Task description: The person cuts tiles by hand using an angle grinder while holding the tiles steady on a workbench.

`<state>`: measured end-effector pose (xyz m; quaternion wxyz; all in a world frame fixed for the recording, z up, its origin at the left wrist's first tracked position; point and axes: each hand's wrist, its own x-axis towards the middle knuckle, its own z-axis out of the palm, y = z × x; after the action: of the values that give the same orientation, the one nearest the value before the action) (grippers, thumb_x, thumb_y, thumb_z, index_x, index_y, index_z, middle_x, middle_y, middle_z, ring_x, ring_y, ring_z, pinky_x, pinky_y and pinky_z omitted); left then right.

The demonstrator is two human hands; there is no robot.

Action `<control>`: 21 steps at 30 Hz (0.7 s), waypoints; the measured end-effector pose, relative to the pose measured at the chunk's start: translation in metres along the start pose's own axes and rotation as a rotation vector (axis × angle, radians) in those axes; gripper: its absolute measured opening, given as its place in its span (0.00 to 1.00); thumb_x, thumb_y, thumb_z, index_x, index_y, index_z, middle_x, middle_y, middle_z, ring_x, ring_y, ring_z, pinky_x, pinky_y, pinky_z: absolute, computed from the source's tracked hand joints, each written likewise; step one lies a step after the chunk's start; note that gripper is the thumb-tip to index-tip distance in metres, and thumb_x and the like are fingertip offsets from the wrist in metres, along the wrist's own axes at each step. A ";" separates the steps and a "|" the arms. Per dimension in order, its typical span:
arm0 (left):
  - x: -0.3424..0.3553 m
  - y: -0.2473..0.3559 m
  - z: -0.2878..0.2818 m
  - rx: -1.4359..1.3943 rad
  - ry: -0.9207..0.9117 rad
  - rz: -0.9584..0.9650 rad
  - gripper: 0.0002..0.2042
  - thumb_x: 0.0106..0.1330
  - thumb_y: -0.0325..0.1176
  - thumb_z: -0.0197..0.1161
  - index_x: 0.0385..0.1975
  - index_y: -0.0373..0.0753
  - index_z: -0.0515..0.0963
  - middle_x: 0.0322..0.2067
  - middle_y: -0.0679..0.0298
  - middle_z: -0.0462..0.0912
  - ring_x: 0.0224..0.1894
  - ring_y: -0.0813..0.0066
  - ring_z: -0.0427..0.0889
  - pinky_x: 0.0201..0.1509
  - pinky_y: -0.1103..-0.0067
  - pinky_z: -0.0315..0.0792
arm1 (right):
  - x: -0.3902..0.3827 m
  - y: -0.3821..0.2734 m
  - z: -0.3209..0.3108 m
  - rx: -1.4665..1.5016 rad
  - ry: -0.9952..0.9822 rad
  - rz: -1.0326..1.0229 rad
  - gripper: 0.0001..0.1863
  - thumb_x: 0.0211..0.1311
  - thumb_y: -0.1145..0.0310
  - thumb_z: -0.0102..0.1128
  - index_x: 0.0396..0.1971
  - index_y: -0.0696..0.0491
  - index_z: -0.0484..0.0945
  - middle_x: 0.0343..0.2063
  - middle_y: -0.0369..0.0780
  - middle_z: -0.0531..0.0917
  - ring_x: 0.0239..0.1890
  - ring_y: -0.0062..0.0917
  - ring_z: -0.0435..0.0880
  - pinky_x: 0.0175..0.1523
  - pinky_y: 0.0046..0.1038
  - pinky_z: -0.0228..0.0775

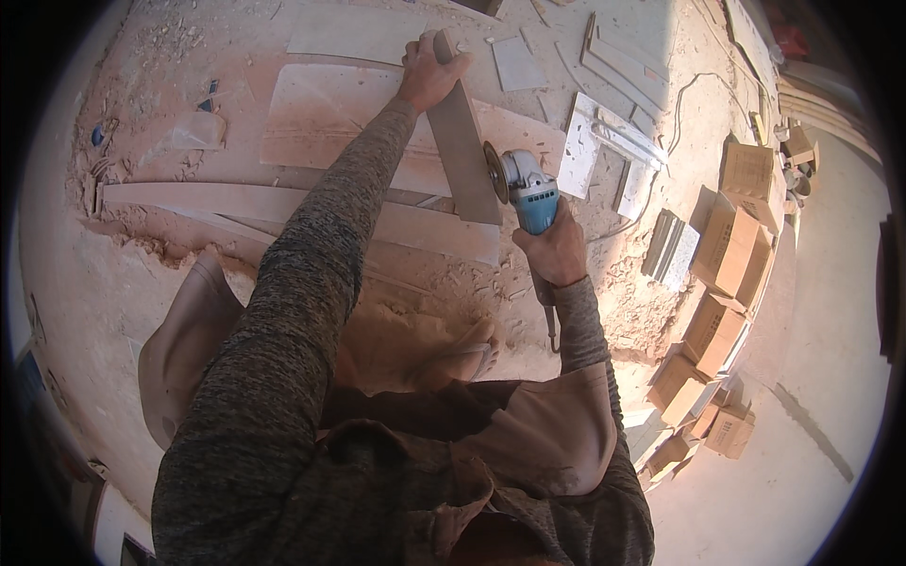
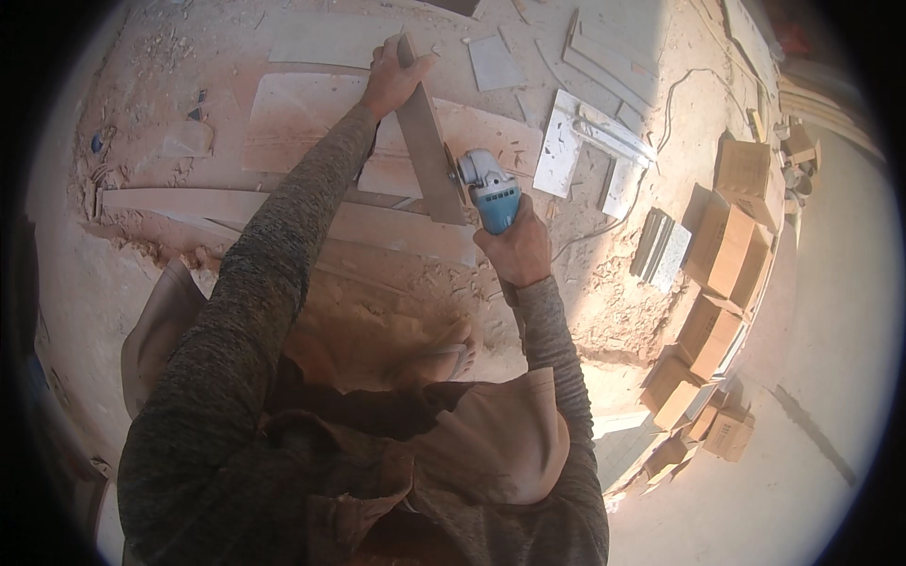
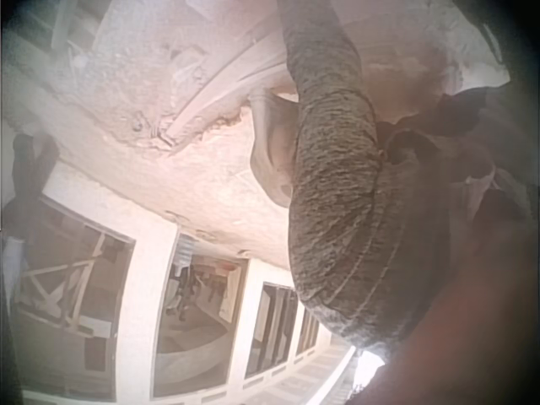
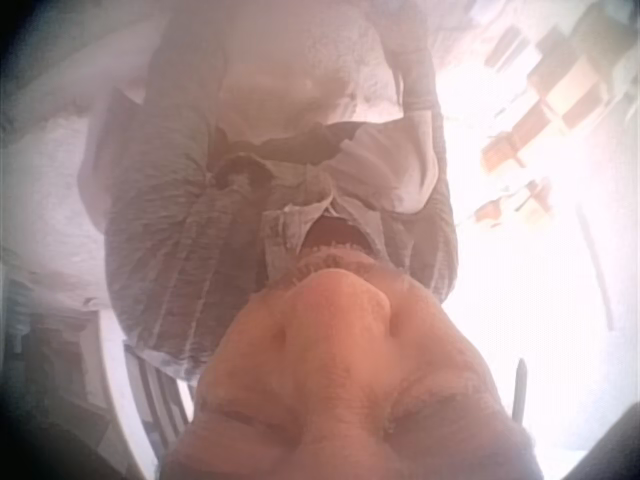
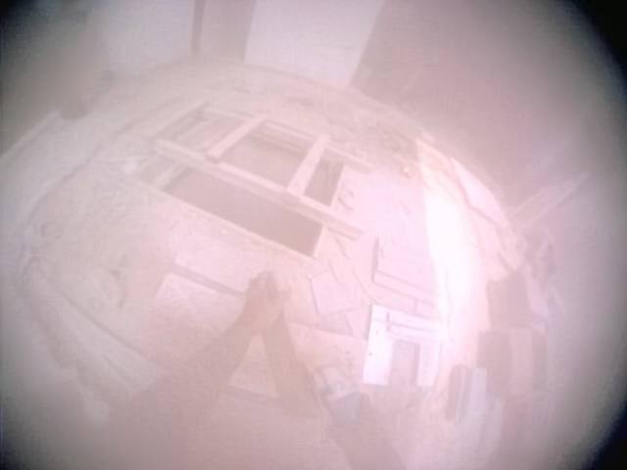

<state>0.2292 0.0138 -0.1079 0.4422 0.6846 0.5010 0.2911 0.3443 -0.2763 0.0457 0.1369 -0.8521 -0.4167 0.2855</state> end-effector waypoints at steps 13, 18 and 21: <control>0.000 0.002 0.000 0.008 0.008 -0.001 0.44 0.62 0.58 0.68 0.72 0.38 0.59 0.63 0.41 0.66 0.64 0.38 0.71 0.68 0.56 0.69 | 0.003 -0.009 -0.004 0.005 -0.019 0.024 0.33 0.44 0.61 0.73 0.48 0.63 0.71 0.34 0.59 0.86 0.39 0.55 0.87 0.45 0.47 0.80; 0.001 0.000 0.001 0.003 0.010 -0.002 0.44 0.62 0.57 0.68 0.72 0.38 0.59 0.63 0.41 0.65 0.64 0.38 0.71 0.68 0.56 0.69 | 0.004 -0.014 -0.005 -0.018 -0.019 0.039 0.33 0.44 0.61 0.73 0.48 0.63 0.71 0.34 0.59 0.86 0.39 0.55 0.88 0.46 0.47 0.80; 0.001 -0.001 0.001 0.036 0.018 -0.004 0.44 0.62 0.57 0.68 0.72 0.38 0.59 0.63 0.41 0.65 0.64 0.38 0.71 0.68 0.56 0.69 | 0.006 -0.015 -0.004 -0.024 -0.019 0.038 0.33 0.44 0.61 0.73 0.48 0.63 0.71 0.34 0.59 0.86 0.39 0.55 0.88 0.46 0.47 0.80</control>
<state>0.2296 0.0143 -0.1091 0.4259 0.6888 0.5115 0.2872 0.3403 -0.2627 0.0539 0.1173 -0.8588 -0.4049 0.2911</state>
